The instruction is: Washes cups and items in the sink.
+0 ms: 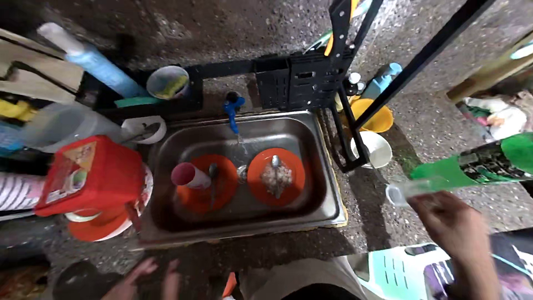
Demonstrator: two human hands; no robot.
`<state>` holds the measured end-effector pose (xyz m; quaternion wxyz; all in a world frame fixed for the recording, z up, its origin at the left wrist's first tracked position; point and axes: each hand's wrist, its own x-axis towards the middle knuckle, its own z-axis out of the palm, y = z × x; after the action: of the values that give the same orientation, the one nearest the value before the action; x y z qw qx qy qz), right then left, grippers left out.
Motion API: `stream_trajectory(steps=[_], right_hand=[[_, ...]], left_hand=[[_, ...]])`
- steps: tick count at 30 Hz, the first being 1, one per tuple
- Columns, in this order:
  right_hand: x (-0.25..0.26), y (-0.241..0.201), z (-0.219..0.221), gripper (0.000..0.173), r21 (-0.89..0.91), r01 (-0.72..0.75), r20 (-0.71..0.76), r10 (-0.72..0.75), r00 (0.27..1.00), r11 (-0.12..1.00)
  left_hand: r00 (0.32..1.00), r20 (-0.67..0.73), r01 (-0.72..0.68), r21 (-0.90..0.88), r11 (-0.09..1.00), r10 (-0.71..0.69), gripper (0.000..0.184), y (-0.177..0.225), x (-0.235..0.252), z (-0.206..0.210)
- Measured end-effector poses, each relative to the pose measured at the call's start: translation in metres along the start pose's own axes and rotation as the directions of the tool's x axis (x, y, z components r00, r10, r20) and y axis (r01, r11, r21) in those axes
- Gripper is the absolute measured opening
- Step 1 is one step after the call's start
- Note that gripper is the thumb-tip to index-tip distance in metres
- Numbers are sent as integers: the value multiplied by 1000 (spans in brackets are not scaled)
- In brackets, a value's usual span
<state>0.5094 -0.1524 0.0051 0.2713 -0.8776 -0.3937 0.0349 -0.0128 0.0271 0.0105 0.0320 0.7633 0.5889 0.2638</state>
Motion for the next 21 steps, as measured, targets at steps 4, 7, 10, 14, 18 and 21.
stream_trajectory(steps=[4, 7, 10, 14, 18, 21], right_hand=[[-10, -27, -33, 15, 341, 149, 301, -258, 918, 928], [0, -78, 11, 16, 573, 281, 358, -543, 759, 770], [14, -136, 70, 13, 671, 239, 360, -590, 723, 702], [25, -178, 112, 51, 445, 249, 244, -384, 891, 860], [3, -147, 127, 40, 345, 337, 283, -440, 852, 876], [-40, -93, 143, 21, 319, 479, 77, -526, 847, 818]], left_hand=[[893, 310, -98, -574, 813, 326, 54, 105, 42, 51], [729, 289, -84, -862, 500, 620, 83, 166, 46, 118], [698, 340, 202, -938, 281, 631, 88, 187, 55, 162], [808, 437, 334, -892, 304, 396, 79, 143, 99, 217], [886, 463, 387, -762, 519, 19, 86, 97, 152, 276], [880, 420, 473, -738, 481, -221, 89, 98, 179, 300]])
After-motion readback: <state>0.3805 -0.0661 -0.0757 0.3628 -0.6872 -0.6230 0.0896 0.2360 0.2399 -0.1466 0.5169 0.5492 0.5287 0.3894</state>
